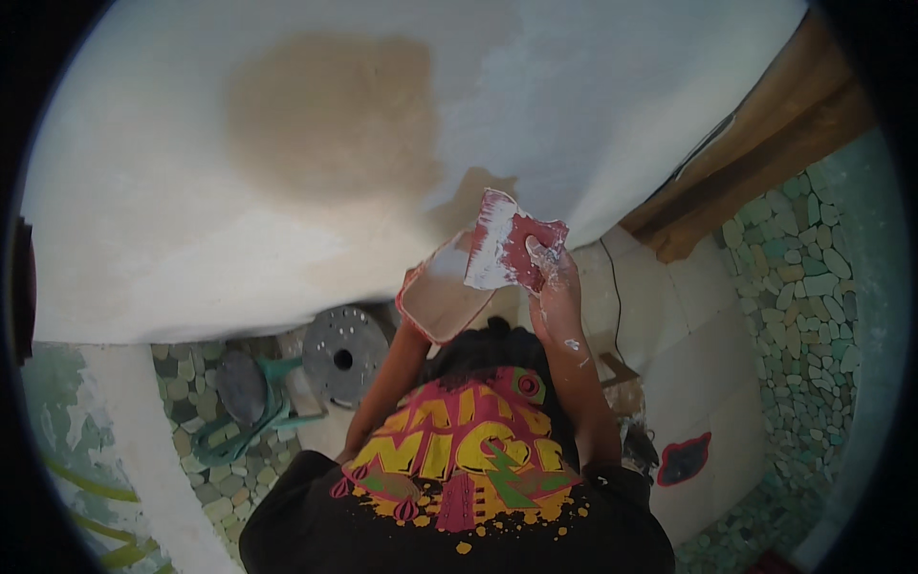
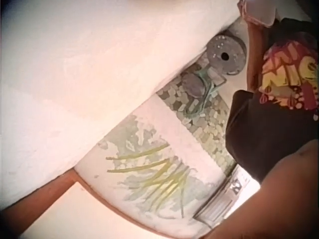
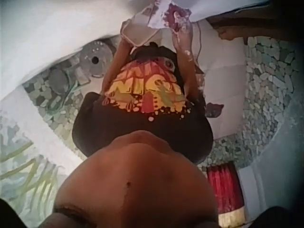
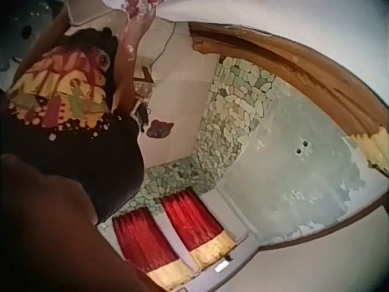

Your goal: Applying and smoothing white putty on a wall using a scraper tool.

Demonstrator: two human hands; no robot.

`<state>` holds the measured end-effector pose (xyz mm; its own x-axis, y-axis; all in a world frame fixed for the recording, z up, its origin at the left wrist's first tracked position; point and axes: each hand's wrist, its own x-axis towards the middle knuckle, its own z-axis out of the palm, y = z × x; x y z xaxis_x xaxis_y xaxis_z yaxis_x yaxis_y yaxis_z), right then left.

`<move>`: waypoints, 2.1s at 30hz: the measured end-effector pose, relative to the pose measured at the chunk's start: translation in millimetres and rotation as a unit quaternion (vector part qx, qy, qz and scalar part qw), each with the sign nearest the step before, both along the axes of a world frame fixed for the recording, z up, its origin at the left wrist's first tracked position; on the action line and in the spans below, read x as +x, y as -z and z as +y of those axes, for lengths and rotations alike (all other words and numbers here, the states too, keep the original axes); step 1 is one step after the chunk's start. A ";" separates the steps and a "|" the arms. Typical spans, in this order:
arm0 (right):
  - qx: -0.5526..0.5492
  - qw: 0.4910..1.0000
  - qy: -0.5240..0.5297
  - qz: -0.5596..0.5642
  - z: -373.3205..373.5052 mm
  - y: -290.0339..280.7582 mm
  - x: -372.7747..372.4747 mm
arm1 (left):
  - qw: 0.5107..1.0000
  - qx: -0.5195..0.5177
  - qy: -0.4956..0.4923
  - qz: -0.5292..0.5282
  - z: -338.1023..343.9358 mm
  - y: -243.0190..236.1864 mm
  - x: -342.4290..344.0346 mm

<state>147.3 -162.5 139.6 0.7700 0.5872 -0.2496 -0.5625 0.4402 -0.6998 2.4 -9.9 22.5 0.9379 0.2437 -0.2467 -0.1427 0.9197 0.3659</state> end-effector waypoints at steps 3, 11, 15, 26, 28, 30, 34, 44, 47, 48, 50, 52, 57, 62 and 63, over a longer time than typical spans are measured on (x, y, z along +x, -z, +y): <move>-0.069 0.997 -0.018 -0.025 -8.2 -0.8 -18.0 | 0.994 -0.103 -0.025 -0.010 -8.5 3.9 -8.8; -0.203 0.929 -0.121 -0.284 -8.1 -19.8 -49.4 | 0.934 -0.320 -0.036 0.156 35.6 5.1 -43.7; -0.213 0.839 -0.242 -0.439 4.5 -33.9 -52.5 | 0.987 -0.157 0.020 0.010 50.5 23.0 -63.6; -0.227 0.857 -0.188 -0.422 -24.7 -81.5 -13.2 | 0.982 -0.186 0.001 -0.036 47.9 -3.5 -95.3; -0.117 0.846 -0.252 -0.456 -11.6 -84.5 -8.6 | 0.987 -0.156 -0.029 0.027 50.7 -11.5 -95.3; -0.117 0.778 -0.310 -0.534 7.4 -92.2 -23.7 | 0.991 -0.098 -0.044 0.083 53.3 -19.8 -95.2; -0.245 0.543 -0.335 -0.730 24.1 -79.0 -56.6 | 0.992 -0.107 -0.019 0.066 57.5 -32.2 -89.1; -0.268 0.391 -0.463 -0.748 60.6 -25.6 -61.5 | 0.986 -0.061 0.024 0.154 66.4 -25.4 -63.5; -0.249 0.383 -0.497 -0.738 61.2 -13.0 -62.1 | 0.984 -0.086 0.042 0.149 65.6 -26.0 -63.2; -0.257 0.412 -0.518 -0.705 62.2 -11.0 -61.2 | 0.981 -0.068 0.035 0.180 64.3 -31.3 -61.5; -0.264 0.441 -0.536 -0.670 64.4 -8.0 -58.2 | 0.978 -0.053 0.035 0.199 63.0 -35.5 -57.9; -0.281 0.403 -0.588 -0.643 66.0 -5.2 -54.1 | 0.974 -0.037 0.037 0.219 57.8 -41.4 -55.5; -0.269 0.428 -0.607 -0.613 65.3 7.1 -51.6 | 0.966 -0.019 0.066 0.248 60.1 -24.6 -57.0; -0.215 0.505 -0.564 -0.617 61.3 7.1 -48.7 | 0.973 -0.030 0.101 0.205 67.0 -5.8 -59.4; -0.235 0.489 -0.592 -0.596 64.6 2.3 -46.4 | 0.976 -0.077 0.131 0.155 69.7 -1.6 -59.9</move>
